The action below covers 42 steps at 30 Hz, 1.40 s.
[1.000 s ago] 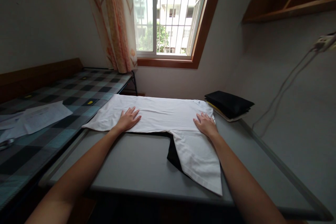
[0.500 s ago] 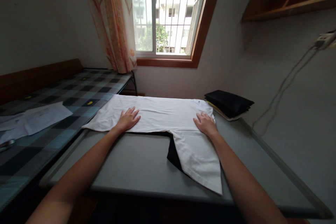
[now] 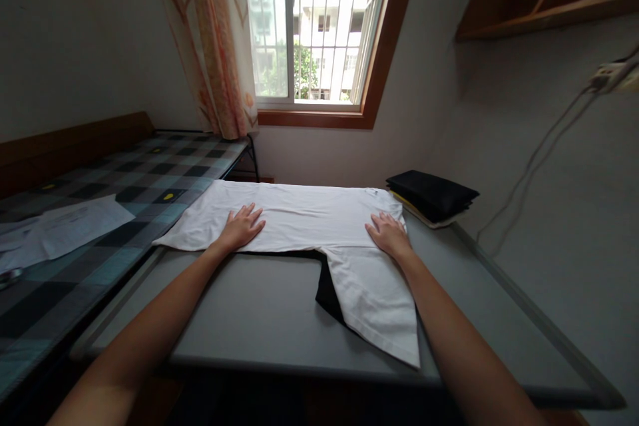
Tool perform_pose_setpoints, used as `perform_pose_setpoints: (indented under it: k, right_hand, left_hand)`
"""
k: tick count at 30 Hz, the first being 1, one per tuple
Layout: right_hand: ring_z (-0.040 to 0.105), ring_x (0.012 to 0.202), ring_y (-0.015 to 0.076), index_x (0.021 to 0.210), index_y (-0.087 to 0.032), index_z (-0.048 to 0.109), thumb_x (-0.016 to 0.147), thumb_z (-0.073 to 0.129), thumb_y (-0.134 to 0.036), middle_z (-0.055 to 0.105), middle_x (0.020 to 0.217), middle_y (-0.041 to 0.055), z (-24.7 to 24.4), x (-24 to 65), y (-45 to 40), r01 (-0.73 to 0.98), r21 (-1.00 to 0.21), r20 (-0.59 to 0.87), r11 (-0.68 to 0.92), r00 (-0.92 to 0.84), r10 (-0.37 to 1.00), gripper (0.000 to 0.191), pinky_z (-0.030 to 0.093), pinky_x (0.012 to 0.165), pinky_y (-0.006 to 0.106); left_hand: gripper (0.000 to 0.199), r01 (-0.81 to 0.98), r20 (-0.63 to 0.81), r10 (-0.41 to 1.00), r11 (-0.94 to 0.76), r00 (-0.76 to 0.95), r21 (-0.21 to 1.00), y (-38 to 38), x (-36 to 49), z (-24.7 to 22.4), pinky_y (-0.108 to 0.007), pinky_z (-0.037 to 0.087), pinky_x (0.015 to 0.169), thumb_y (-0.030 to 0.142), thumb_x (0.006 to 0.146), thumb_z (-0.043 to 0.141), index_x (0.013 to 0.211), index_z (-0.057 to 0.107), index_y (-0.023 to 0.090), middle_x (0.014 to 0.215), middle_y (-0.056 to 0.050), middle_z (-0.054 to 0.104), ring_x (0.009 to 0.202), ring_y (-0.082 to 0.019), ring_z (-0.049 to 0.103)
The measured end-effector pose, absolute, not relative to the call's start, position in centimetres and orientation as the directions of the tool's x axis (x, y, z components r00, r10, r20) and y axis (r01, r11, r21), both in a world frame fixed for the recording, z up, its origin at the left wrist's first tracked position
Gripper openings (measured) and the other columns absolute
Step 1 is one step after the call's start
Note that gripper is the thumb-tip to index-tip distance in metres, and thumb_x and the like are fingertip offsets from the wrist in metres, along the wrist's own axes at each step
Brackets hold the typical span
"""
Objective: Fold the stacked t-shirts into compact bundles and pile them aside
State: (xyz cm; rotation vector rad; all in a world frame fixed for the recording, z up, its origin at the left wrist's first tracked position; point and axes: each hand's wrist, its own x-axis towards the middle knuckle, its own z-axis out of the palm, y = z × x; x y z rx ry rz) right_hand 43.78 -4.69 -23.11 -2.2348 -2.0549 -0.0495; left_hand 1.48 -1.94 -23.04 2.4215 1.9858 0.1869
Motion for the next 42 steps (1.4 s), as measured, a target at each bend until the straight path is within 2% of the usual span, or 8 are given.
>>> perform_pose_setpoints:
  k: [42]
  right_hand:
    - [0.034, 0.141, 0.0301, 0.141, -0.016, 0.051, 0.098, 0.036, -0.044, 0.042, 0.151, 0.0158, -23.13, 43.78, -4.75, 0.996, -0.061, 0.114, -0.069, 0.076, 0.991, 0.054, 0.026, 0.113, 0.044]
  left_hand:
    - [0.058, 0.971, 0.120, 0.971, -0.218, 0.206, 0.098, -1.69, 1.21, -23.46, -0.060, 0.022, 0.113, 0.051, 0.097, 0.033, 0.146, 0.043, 0.023, 0.158, -0.012, 0.030, 0.145, -0.033, 0.027]
